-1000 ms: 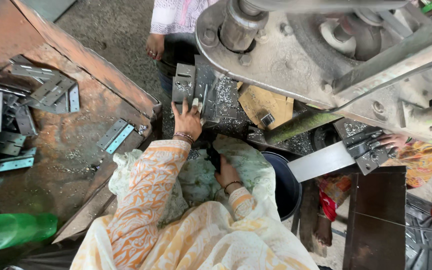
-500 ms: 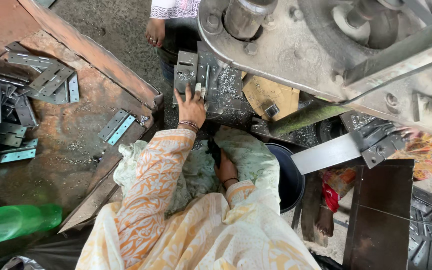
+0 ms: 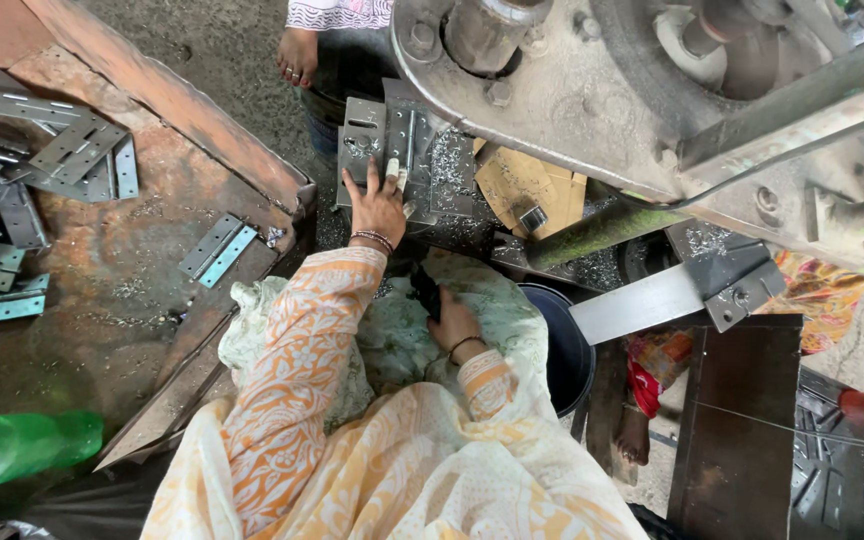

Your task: The person operates a manual press machine to shape metal pieces. They repeatedly place a metal piece into the press, activate the lever, and remove the finished piece, placing it on a nearby pile.

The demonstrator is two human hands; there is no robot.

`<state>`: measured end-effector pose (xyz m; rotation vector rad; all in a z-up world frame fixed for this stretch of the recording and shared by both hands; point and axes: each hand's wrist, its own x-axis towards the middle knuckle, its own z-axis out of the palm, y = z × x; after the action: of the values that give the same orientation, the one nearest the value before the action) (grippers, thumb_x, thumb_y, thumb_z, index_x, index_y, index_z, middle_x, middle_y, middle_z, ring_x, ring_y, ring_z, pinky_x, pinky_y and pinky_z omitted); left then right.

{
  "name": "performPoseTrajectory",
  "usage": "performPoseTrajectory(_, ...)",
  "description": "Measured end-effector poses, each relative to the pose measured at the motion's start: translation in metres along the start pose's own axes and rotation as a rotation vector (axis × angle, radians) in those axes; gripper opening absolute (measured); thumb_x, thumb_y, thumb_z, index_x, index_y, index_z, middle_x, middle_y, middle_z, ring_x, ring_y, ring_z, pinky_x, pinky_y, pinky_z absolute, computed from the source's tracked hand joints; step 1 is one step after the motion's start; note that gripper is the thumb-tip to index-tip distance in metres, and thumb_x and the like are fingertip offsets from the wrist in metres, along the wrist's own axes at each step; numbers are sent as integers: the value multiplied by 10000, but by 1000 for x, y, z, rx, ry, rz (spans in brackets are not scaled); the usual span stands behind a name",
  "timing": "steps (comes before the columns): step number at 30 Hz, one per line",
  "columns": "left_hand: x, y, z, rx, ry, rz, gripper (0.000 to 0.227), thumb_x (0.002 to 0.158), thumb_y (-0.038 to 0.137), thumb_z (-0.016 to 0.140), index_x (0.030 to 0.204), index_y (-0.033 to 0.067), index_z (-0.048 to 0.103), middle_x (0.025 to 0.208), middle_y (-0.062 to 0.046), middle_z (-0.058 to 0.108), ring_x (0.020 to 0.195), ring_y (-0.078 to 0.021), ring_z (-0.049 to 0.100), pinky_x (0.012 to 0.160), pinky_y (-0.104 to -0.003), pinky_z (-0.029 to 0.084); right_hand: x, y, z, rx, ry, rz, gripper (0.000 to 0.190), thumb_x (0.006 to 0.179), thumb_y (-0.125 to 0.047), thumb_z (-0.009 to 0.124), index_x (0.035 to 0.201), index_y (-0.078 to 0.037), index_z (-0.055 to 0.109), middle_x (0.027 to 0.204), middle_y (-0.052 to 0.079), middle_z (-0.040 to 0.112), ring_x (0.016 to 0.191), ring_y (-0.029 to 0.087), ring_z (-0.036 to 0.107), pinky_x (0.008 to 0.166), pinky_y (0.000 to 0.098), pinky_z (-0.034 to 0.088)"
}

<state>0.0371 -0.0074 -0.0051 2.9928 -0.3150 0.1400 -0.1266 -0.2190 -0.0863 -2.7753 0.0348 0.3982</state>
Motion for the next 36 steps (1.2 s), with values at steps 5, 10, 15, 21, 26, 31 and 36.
performPoseTrajectory(5,0,-1,1,-22,-11,-12,448,1009,298,474,1397,141,633,1556,-12,480,1558,-369,154,1143,-807,18,-7,9,53,94,114,-7,811,819,-211,746,1535,-167,368,998,285,712,892,504,681,770,600,554)
performPoseTrajectory(10,-9,1,-3,-28,-12,2,494,992,327,481,1416,122,628,1566,-20,474,1559,-366,157,1159,-786,20,2,20,69,110,129,-21,873,800,-210,764,1550,-137,323,1103,282,698,940,496,682,790,587,565)
performPoseTrajectory(15,-15,-3,-16,-25,-59,-5,484,1037,362,432,1429,138,608,1592,-7,442,1560,-361,134,1160,-786,13,-9,0,40,128,95,-42,842,821,-203,751,1544,-118,327,1092,289,699,944,499,680,791,592,559)
performPoseTrajectory(21,6,-9,-12,-4,-118,-32,526,1012,412,377,1433,161,567,1614,25,366,1562,-365,39,1136,-782,-10,-10,-14,-23,-5,-59,11,775,835,-240,743,1500,-112,367,1037,286,712,931,486,686,782,583,561)
performPoseTrajectory(26,29,-13,-2,-1,-43,-45,483,1026,288,363,1432,162,592,1622,23,388,1573,-372,58,1160,-779,-6,-9,-9,2,9,-3,38,763,838,-251,744,1502,-142,385,1043,275,712,929,490,683,783,589,553)
performPoseTrajectory(31,30,-12,-2,-56,35,-54,478,1001,332,473,1404,118,617,1566,-14,459,1559,-388,116,1155,-778,35,0,10,57,129,153,-55,831,816,-220,746,1542,-148,347,1101,287,700,950,496,680,778,581,563)
performPoseTrajectory(36,14,-22,-24,-218,261,-71,612,847,374,709,1381,82,650,1489,-69,542,1516,-385,246,1161,-741,151,2,21,68,105,91,16,830,840,-238,733,1564,-182,333,1131,279,699,982,477,681,823,574,560)
